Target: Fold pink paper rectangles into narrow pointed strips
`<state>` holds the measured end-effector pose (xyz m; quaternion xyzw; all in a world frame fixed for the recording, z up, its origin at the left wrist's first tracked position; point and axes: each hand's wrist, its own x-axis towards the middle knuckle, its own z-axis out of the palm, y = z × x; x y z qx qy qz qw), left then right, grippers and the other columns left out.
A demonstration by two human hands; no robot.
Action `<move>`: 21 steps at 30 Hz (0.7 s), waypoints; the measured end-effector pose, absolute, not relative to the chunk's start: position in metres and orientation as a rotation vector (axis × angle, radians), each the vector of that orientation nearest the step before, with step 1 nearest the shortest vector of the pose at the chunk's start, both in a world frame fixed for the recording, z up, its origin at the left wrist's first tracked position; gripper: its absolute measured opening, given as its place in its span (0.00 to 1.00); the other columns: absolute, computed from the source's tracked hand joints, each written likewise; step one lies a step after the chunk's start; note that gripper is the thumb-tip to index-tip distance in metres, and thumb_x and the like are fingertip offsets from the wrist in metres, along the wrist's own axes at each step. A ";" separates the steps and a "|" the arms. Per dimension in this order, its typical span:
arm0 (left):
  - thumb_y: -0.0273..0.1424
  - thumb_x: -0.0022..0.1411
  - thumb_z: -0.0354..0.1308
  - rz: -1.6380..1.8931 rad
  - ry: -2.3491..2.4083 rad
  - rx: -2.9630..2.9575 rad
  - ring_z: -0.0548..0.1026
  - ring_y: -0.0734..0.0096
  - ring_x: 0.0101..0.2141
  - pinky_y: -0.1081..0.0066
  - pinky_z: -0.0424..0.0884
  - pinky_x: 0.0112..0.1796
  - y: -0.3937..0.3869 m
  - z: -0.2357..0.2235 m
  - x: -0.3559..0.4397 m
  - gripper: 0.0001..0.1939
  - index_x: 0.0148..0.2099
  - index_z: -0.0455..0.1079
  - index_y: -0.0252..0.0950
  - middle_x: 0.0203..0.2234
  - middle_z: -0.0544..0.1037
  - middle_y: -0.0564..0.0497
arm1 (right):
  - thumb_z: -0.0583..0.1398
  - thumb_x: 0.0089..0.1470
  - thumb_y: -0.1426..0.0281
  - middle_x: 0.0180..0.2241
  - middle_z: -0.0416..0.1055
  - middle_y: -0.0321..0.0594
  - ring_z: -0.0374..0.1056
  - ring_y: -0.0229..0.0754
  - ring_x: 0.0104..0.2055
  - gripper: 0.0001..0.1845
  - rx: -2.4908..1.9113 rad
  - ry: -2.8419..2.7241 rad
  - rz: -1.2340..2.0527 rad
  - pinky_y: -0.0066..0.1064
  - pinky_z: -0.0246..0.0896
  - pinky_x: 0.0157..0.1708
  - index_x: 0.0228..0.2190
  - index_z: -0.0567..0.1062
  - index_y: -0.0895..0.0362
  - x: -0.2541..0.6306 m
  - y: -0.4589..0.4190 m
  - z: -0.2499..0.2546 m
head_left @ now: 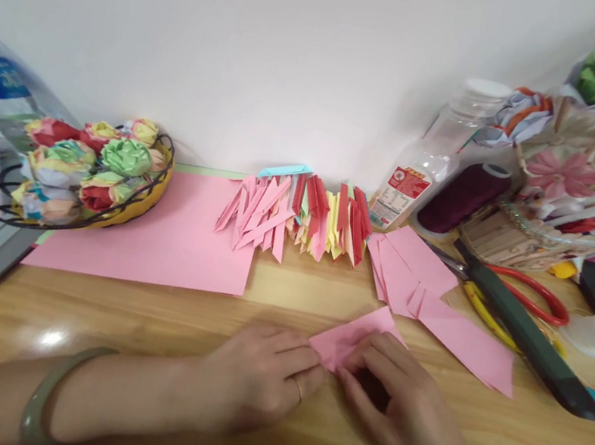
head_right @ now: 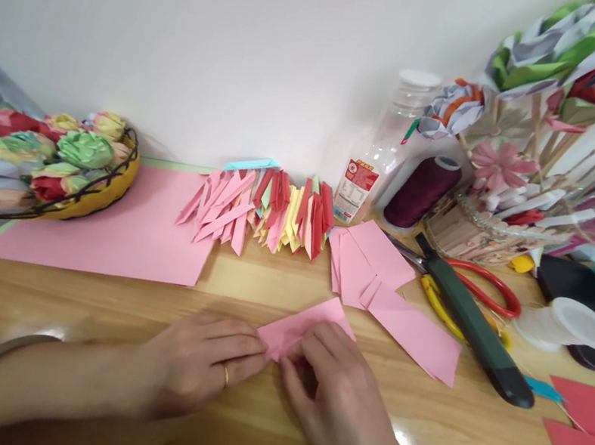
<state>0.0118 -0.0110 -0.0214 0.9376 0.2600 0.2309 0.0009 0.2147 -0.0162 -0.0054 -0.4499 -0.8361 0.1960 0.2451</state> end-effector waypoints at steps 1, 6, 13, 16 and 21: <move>0.25 0.66 0.47 0.712 0.826 2.935 0.73 0.73 0.32 0.71 0.73 0.36 -0.011 -0.022 0.012 0.10 0.38 0.70 0.33 0.30 0.75 0.49 | 0.52 0.56 0.72 0.23 0.64 0.38 0.60 0.39 0.26 0.11 -1.232 -2.281 0.520 0.30 0.57 0.25 0.22 0.65 0.56 0.214 -0.017 -0.005; 0.27 0.69 0.42 0.634 0.911 2.844 0.72 0.75 0.30 0.73 0.70 0.35 -0.012 -0.021 0.014 0.14 0.38 0.68 0.34 0.29 0.74 0.51 | 0.53 0.55 0.73 0.23 0.64 0.38 0.60 0.39 0.26 0.10 -1.282 -2.282 0.476 0.31 0.56 0.25 0.22 0.64 0.56 0.213 -0.018 -0.008; 0.27 0.68 0.42 0.581 0.899 2.855 0.71 0.74 0.31 0.72 0.69 0.35 -0.014 -0.025 0.013 0.12 0.38 0.67 0.34 0.29 0.73 0.51 | 0.53 0.55 0.73 0.22 0.62 0.38 0.59 0.39 0.25 0.10 -1.281 -2.280 0.399 0.31 0.55 0.24 0.22 0.63 0.56 0.212 -0.018 -0.011; 0.27 0.68 0.42 0.589 0.871 2.865 0.72 0.74 0.32 0.72 0.70 0.36 -0.014 -0.025 0.014 0.11 0.40 0.66 0.33 0.29 0.72 0.51 | 0.53 0.54 0.72 0.22 0.62 0.37 0.59 0.39 0.25 0.10 -1.271 -2.284 0.360 0.30 0.55 0.23 0.21 0.63 0.55 0.211 -0.017 -0.010; 0.27 0.68 0.44 0.573 0.874 2.857 0.71 0.73 0.32 0.71 0.70 0.35 -0.014 -0.025 0.015 0.10 0.39 0.66 0.34 0.30 0.72 0.51 | 0.52 0.54 0.71 0.22 0.62 0.38 0.58 0.39 0.25 0.11 -1.277 -2.288 0.339 0.30 0.54 0.23 0.21 0.62 0.55 0.211 -0.018 -0.010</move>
